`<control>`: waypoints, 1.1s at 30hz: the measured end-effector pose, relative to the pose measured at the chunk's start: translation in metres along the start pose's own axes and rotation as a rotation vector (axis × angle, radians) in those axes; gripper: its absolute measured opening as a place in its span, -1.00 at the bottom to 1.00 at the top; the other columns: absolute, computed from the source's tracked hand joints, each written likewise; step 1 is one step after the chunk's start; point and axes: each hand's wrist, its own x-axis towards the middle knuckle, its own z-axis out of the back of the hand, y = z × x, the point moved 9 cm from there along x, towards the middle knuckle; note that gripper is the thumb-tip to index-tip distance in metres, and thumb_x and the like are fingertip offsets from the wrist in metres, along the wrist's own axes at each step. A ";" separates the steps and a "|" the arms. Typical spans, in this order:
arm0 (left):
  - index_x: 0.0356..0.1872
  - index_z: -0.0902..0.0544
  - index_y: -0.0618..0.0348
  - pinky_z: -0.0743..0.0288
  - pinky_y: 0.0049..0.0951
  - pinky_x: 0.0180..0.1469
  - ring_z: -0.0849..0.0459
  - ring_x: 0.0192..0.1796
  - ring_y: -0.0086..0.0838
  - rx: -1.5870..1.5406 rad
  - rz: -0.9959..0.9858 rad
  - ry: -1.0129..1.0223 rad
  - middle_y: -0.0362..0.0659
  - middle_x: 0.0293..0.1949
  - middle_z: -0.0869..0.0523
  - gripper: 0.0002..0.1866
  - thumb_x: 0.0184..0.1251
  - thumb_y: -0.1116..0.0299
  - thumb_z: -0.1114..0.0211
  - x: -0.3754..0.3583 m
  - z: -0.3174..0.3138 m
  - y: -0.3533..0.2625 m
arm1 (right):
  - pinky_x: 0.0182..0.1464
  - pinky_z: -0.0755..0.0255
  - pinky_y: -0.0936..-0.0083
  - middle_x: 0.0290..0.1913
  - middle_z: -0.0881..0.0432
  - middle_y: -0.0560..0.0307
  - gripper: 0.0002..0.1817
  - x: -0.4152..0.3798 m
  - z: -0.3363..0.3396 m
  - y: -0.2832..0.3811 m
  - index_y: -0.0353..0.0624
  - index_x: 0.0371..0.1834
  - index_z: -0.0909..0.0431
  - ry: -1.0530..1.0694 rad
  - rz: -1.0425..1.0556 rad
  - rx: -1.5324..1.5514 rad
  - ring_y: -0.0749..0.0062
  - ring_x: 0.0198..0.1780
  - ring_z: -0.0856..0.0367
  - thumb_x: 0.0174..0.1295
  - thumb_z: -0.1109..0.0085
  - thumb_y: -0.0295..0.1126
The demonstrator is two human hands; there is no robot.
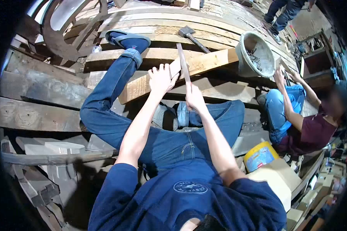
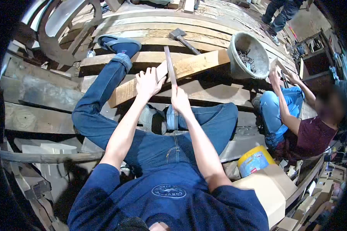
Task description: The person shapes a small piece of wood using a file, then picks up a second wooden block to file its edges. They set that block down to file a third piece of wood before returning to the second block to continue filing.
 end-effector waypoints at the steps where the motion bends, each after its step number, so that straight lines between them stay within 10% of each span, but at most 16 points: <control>1: 0.08 -0.51 0.18 -0.39 0.20 0.15 -0.61 0.05 0.10 0.003 -0.009 -0.005 0.06 0.01 -0.65 -0.38 0.30 -0.17 -0.31 -0.001 0.001 -0.001 | 0.06 -0.52 -0.06 -0.17 -0.69 -0.43 -0.40 0.023 -0.002 0.012 -0.35 -0.14 -0.62 -0.013 0.012 0.029 -0.35 -0.01 -0.66 0.59 0.27 0.00; 12: 0.09 -0.54 0.18 -0.41 0.19 0.11 -0.64 0.00 0.06 0.026 -0.015 -0.049 0.04 0.01 -0.65 -0.32 0.32 -0.28 -0.22 0.003 -0.001 0.001 | 0.06 -0.54 -0.01 -0.01 -0.64 -0.49 -0.48 -0.063 0.027 -0.004 -0.36 0.11 -0.55 -0.049 0.144 -0.151 -0.31 0.06 -0.65 0.60 0.19 -0.07; 13: 0.10 -0.54 0.18 -0.41 0.18 0.11 -0.64 0.00 0.06 0.021 -0.017 -0.047 0.04 0.01 -0.65 -0.32 0.33 -0.27 -0.22 0.004 0.000 0.001 | 0.02 -0.56 -0.01 -0.09 -0.68 -0.45 -0.46 -0.067 0.036 0.030 -0.39 0.07 -0.56 -0.080 0.288 -0.240 -0.24 -0.06 -0.71 0.60 0.21 -0.06; 14: 0.11 -0.53 0.18 -0.40 0.18 0.11 -0.64 0.00 0.06 0.018 -0.025 -0.037 0.05 0.01 -0.65 -0.33 0.33 -0.27 -0.22 0.002 -0.001 0.001 | -0.16 -0.61 0.03 -0.22 -0.69 -0.43 -0.45 -0.053 0.031 0.015 -0.38 -0.01 -0.58 0.129 -0.145 -0.056 -0.17 -0.29 -0.75 0.60 0.20 -0.03; 20: 0.10 -0.52 0.21 -0.40 0.15 0.10 -0.62 0.01 0.07 0.010 0.014 0.004 0.05 -0.02 -0.63 -0.34 0.33 -0.23 -0.23 0.007 -0.006 0.005 | -0.64 -0.49 0.17 -0.67 -0.57 -0.12 -0.36 0.058 0.010 0.052 -0.37 -0.28 -0.53 0.099 0.050 -0.020 0.16 -0.71 -0.60 0.60 0.29 0.05; 25: 0.08 -0.54 0.20 -0.42 0.15 0.08 -0.63 0.00 0.04 0.025 -0.007 -0.051 0.04 -0.01 -0.63 -0.34 0.30 -0.24 -0.27 0.003 0.000 0.002 | 0.10 -0.52 -0.04 -0.12 -0.70 -0.42 -0.39 -0.027 0.024 -0.008 -0.36 -0.07 -0.59 0.046 0.029 -0.064 -0.27 0.01 -0.69 0.58 0.23 0.04; 28: 0.07 -0.54 0.19 -0.42 0.14 0.08 -0.63 -0.01 0.04 0.016 -0.021 -0.045 0.05 -0.02 -0.64 -0.33 0.30 -0.26 -0.27 0.004 -0.001 0.003 | -0.11 -0.45 0.07 -0.28 -0.63 -0.25 -0.42 -0.054 0.030 -0.012 -0.35 -0.12 -0.55 0.104 -0.062 0.001 -0.06 -0.18 -0.60 0.60 0.24 0.02; 30: 0.07 -0.54 0.20 -0.40 0.14 0.08 -0.62 -0.01 0.04 0.003 -0.043 -0.056 0.05 -0.02 -0.64 -0.33 0.30 -0.26 -0.27 0.007 -0.002 0.004 | -0.61 -0.39 0.37 -0.65 -0.48 0.06 -0.43 -0.027 0.025 0.008 -0.26 -0.28 -0.48 0.140 -0.050 0.102 0.42 -0.71 -0.49 0.62 0.24 0.05; 33: 0.07 -0.53 0.20 -0.37 0.17 0.09 -0.61 0.01 0.07 -0.026 -0.033 -0.031 0.06 -0.02 -0.63 -0.33 0.30 -0.25 -0.27 0.007 -0.008 0.006 | -0.36 -0.44 0.17 -0.50 -0.53 -0.12 -0.43 0.032 0.012 0.029 -0.31 -0.21 -0.52 0.086 -0.010 0.034 0.07 -0.47 -0.55 0.60 0.24 0.04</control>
